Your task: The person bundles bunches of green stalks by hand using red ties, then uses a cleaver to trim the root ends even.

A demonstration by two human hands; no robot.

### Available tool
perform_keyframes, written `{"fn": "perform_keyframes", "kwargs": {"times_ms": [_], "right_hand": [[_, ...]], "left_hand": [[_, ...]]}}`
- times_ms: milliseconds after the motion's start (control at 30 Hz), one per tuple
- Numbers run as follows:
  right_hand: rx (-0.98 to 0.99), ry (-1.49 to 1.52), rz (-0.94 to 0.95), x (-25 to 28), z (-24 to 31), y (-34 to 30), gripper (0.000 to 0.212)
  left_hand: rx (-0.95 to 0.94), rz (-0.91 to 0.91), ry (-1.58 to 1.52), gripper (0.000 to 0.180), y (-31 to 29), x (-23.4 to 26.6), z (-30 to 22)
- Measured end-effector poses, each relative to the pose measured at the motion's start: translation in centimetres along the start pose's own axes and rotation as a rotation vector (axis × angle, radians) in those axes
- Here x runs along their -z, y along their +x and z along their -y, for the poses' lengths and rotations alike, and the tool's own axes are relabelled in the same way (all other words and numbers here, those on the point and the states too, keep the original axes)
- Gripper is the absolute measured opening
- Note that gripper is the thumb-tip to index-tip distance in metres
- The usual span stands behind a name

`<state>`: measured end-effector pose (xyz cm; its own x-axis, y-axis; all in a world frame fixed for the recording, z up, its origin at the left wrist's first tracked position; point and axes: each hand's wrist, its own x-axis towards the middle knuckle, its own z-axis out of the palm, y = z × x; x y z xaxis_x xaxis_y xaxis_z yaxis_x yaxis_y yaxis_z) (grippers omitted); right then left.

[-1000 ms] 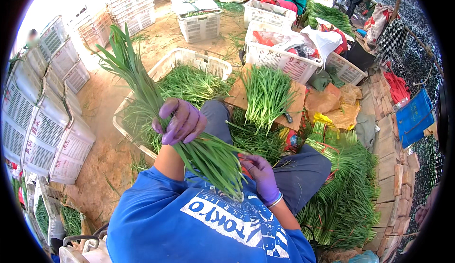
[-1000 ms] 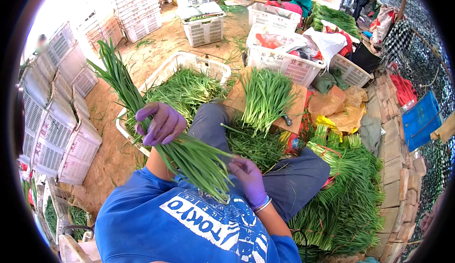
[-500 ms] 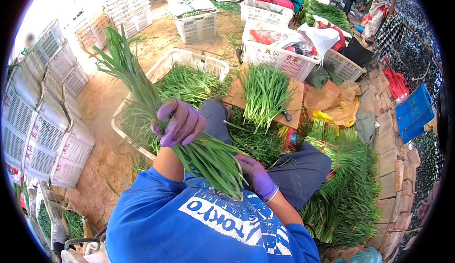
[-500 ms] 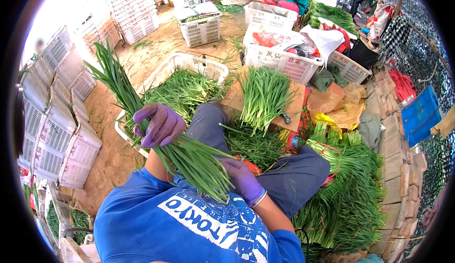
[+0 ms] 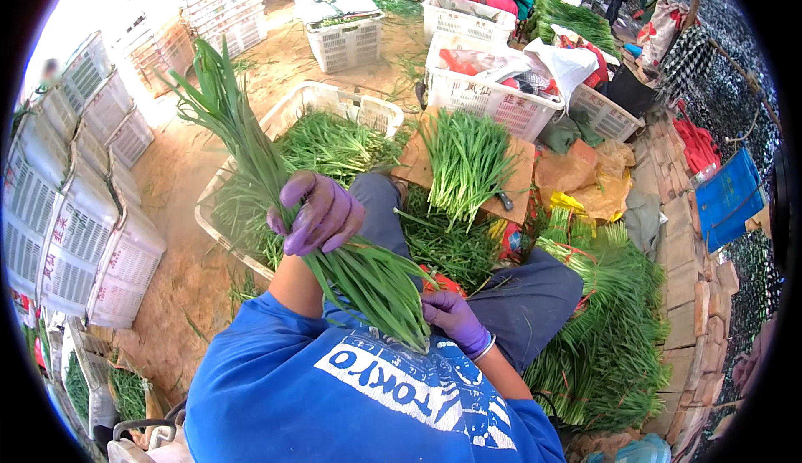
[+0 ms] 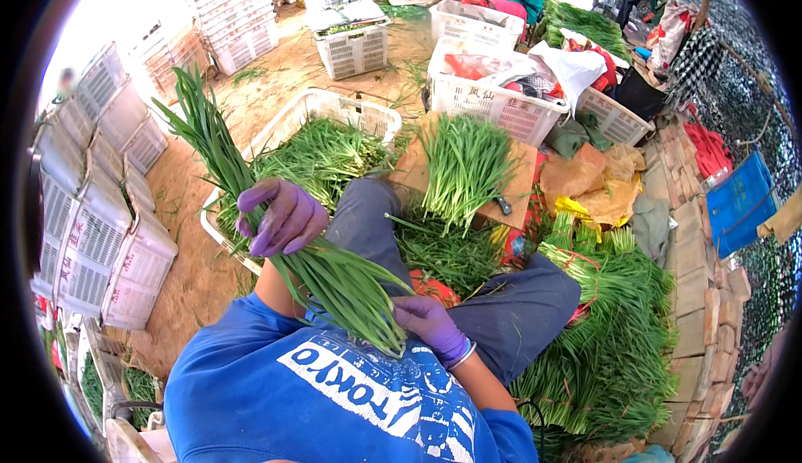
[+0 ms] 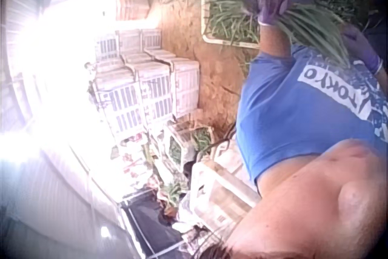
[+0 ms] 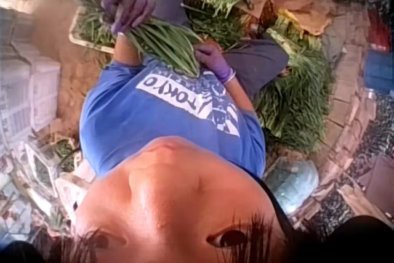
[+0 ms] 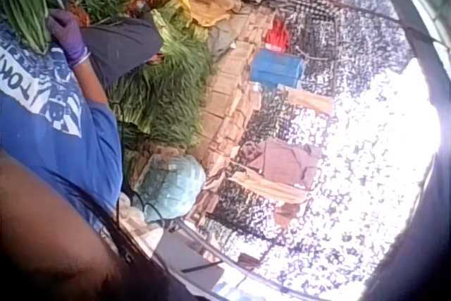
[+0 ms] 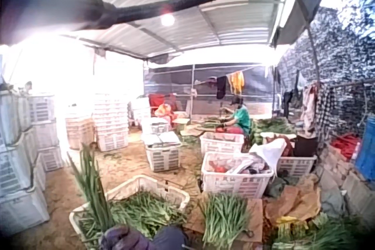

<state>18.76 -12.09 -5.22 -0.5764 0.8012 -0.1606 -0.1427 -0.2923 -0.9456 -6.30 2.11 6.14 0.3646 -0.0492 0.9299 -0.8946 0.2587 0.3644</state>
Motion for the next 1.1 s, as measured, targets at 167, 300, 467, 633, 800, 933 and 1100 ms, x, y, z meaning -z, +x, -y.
{"fn": "perform_keyframes", "kwargs": {"times_ms": [167,300,467,633,800,933,1100], "right_hand": [[0.304,-0.164,-0.178,-0.9,0.5,-0.1,0.028],[0.321,-0.250,-0.237,-1.4,0.9,-0.4,0.026],[0.279,-0.389,-0.279,-1.2,0.9,-0.6,0.023],[0.210,-0.723,-0.267,-0.7,0.6,-0.4,0.017],[0.312,-0.791,-0.264,-0.4,0.6,-0.6,0.011],[0.359,-0.799,-0.252,-0.3,0.5,-0.8,0.011],[0.382,-0.829,-0.241,0.4,-0.3,-0.9,0.010]], "left_hand": [[0.002,-0.010,0.033,0.051,0.1,0.0,0.0],[-0.001,-0.041,0.040,0.050,-0.2,-0.1,0.0],[-0.024,0.006,0.019,0.053,-0.5,0.3,0.3],[-0.012,-0.005,0.027,0.051,-0.7,0.3,0.3],[-0.039,-0.017,0.008,0.050,-1.2,0.2,0.4],[-0.042,0.029,-0.012,0.053,-1.4,0.6,0.5],[-0.019,0.062,-0.018,0.054,-1.3,0.8,0.2]]}}
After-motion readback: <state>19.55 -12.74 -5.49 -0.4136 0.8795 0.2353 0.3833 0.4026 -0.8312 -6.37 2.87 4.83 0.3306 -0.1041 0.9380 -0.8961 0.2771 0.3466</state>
